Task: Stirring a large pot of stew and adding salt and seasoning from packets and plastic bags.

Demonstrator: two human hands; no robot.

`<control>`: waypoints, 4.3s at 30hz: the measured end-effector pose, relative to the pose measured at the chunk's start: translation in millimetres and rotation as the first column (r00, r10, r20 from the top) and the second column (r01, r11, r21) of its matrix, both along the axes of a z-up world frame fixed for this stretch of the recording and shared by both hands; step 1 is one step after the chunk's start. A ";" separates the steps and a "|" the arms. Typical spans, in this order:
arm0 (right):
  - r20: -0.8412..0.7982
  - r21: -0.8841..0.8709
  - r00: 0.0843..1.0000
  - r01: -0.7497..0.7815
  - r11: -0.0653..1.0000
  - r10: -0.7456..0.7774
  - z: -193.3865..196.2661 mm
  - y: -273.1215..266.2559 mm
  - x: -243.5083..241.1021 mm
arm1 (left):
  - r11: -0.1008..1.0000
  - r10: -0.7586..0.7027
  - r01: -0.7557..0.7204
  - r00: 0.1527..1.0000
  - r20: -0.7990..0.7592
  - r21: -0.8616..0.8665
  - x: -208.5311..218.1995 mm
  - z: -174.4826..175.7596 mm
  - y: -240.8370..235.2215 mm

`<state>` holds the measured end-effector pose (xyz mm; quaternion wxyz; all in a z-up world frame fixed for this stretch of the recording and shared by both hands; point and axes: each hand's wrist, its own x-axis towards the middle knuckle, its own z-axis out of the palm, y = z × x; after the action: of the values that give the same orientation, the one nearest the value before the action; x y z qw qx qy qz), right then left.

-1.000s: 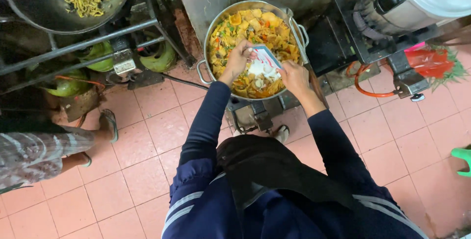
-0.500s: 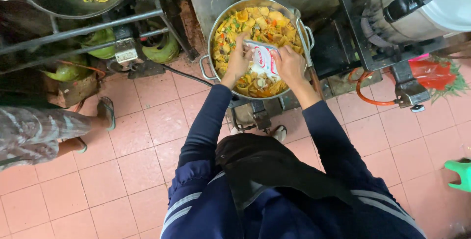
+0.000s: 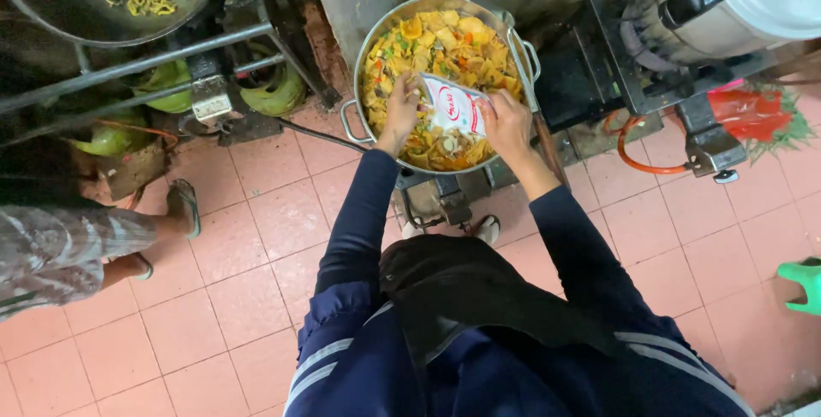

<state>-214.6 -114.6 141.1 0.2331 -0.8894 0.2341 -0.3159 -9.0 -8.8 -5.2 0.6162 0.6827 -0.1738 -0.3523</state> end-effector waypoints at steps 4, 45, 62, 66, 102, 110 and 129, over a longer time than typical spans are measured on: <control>0.030 0.093 0.998 -0.053 0.994 0.050 24.8 8.5 -2.1 | 0.990 -0.104 0.060 0.923 -0.371 -0.128 -4.7 -43.7 -13.8; -0.191 0.058 0.920 0.359 0.932 -0.342 -73.6 44.2 -74.2 | 0.898 -0.394 0.440 0.807 -0.439 0.003 -215.2 -37.8 138.5; -0.225 0.887 0.642 0.445 0.118 -0.733 -68.9 83.8 -319.2 | -0.220 -0.956 0.961 -0.246 -0.158 -0.167 -313.3 -89.3 151.5; -0.240 0.836 0.439 0.547 0.046 -0.866 -58.5 107.4 -429.2 | -0.597 -0.772 0.656 -0.627 -0.106 0.462 -371.5 -115.4 154.2; -0.503 0.184 -0.817 0.218 -0.958 -0.282 -270.5 109.5 -1048.8 | -0.510 -0.455 0.414 -0.874 0.172 0.754 -961.6 -150.9 -460.2; -0.507 0.081 -0.858 -0.137 -0.987 0.078 -315.7 178.7 -1153.5 | -0.724 -0.419 0.351 -0.908 0.026 0.594 -1112.8 -148.2 -375.8; -0.670 0.135 -0.734 -0.272 -0.953 0.115 -216.9 156.9 -1201.7 | -0.624 0.525 -0.332 -0.849 0.064 0.707 -1455.5 -120.2 -349.1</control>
<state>-1416.3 42.3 -75.8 -0.0209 -0.4264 -0.8818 0.2006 -1464.5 -357.9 -125.3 0.4337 0.2742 0.8359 0.1951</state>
